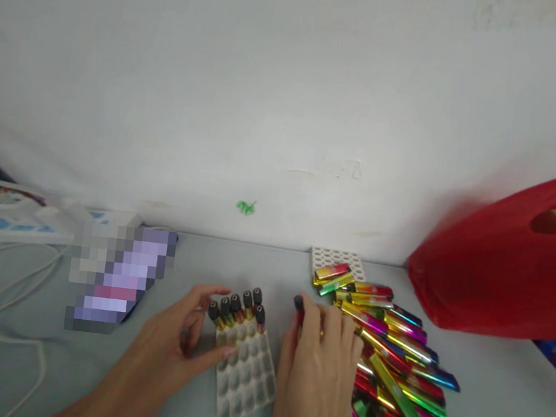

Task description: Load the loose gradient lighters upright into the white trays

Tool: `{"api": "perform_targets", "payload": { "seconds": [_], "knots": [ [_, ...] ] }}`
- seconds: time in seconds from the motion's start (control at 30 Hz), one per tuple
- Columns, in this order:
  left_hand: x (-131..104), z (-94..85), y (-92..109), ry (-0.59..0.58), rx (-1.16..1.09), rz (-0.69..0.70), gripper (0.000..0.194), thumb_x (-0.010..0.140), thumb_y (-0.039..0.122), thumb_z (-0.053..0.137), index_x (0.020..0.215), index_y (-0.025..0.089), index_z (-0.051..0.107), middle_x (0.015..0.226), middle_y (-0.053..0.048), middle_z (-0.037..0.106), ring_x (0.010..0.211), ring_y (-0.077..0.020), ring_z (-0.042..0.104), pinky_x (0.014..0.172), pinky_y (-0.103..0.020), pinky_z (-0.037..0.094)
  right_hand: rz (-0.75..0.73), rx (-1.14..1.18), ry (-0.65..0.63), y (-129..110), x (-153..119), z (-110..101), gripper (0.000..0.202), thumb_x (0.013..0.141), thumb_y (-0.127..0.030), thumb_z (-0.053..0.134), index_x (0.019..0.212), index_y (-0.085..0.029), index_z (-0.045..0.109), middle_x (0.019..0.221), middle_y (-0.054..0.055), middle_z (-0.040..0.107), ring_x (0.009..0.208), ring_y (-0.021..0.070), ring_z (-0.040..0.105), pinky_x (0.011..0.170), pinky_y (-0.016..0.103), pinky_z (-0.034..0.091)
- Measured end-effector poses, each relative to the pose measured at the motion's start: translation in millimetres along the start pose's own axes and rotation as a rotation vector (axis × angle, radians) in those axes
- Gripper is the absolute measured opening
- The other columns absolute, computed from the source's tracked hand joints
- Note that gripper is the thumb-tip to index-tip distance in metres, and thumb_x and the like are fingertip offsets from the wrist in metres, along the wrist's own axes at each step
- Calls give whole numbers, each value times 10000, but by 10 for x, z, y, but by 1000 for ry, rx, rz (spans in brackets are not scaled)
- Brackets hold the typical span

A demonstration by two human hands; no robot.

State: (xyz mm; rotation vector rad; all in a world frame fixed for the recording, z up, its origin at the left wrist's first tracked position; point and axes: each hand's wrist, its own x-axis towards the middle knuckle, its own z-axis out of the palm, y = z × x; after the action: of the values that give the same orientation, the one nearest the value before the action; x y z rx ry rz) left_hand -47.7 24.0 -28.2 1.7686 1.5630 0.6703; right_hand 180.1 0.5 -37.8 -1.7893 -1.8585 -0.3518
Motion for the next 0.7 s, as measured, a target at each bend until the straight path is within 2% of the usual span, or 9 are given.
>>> {"api": "perform_targets", "payload": {
  "seconds": [0.1, 0.2, 0.3, 0.4, 0.53, 0.63, 0.7],
  "knots": [
    [-7, 0, 16, 21, 38, -2, 631, 862, 335, 896, 1430, 272, 631, 669, 116, 514, 583, -205, 568, 679, -292, 437, 107, 306, -16, -102, 14, -79, 300, 1134, -289, 493, 1376, -218, 657, 1221, 147, 700, 1130, 352, 646, 955, 504, 487],
    [-18, 3, 17, 65, 82, 5, 650, 852, 348, 916, 1427, 269, 624, 801, 70, 634, 614, -203, 592, 705, -307, 457, 275, 568, -58, -194, 30, -171, 267, 1151, -365, 480, 1308, -272, 675, 1253, 108, 701, 1147, 306, 671, 973, 453, 505],
    [-36, 4, 5, 87, 140, 2, 635, 863, 350, 906, 1422, 262, 618, 891, 32, 687, 629, -205, 597, 722, -323, 469, 464, 747, -99, -232, 57, -236, 324, 1136, -498, 509, 1282, -272, 690, 1061, 71, 725, 976, 281, 685, 864, 412, 515],
    [-57, 8, -7, 97, 182, 11, 638, 883, 362, 881, 1443, 271, 588, 915, 15, 693, 691, -234, 636, 756, -345, 489, 609, 918, -119, -239, 103, -280, 414, 1114, -603, 525, 1283, -262, 687, 806, 6, 655, 736, 224, 620, 679, 340, 484],
    [-88, 10, 13, 99, 208, 23, 712, 857, 381, 873, 1476, 293, 532, 945, 5, 685, 791, -277, 690, 783, -379, 524, 766, 1161, -83, -231, 150, -292, 406, 1079, -632, 602, 1213, -258, 689, 780, -16, 629, 610, 155, 508, 535, 264, 419],
    [-103, -3, 38, 87, 227, 46, 820, 822, 452, 887, 1513, 286, 478, 938, 3, 675, 787, -291, 696, 775, -411, 548, 881, 1337, -75, -180, 145, -235, 414, 1000, -643, 723, 1137, -254, 704, 781, -15, 641, 581, 130, 473, 492, 230, 384],
    [-106, -23, 38, 70, 214, 76, 951, 773, 495, 934, 1553, 297, 428, 1076, -38, 703, 850, -308, 711, 816, -446, 573, 939, 1441, -93, -139, 140, -190, 413, 974, -649, 745, 1078, -250, 713, 744, -22, 621, 558, 121, 442, 475, 220, 353]
  ]
}}
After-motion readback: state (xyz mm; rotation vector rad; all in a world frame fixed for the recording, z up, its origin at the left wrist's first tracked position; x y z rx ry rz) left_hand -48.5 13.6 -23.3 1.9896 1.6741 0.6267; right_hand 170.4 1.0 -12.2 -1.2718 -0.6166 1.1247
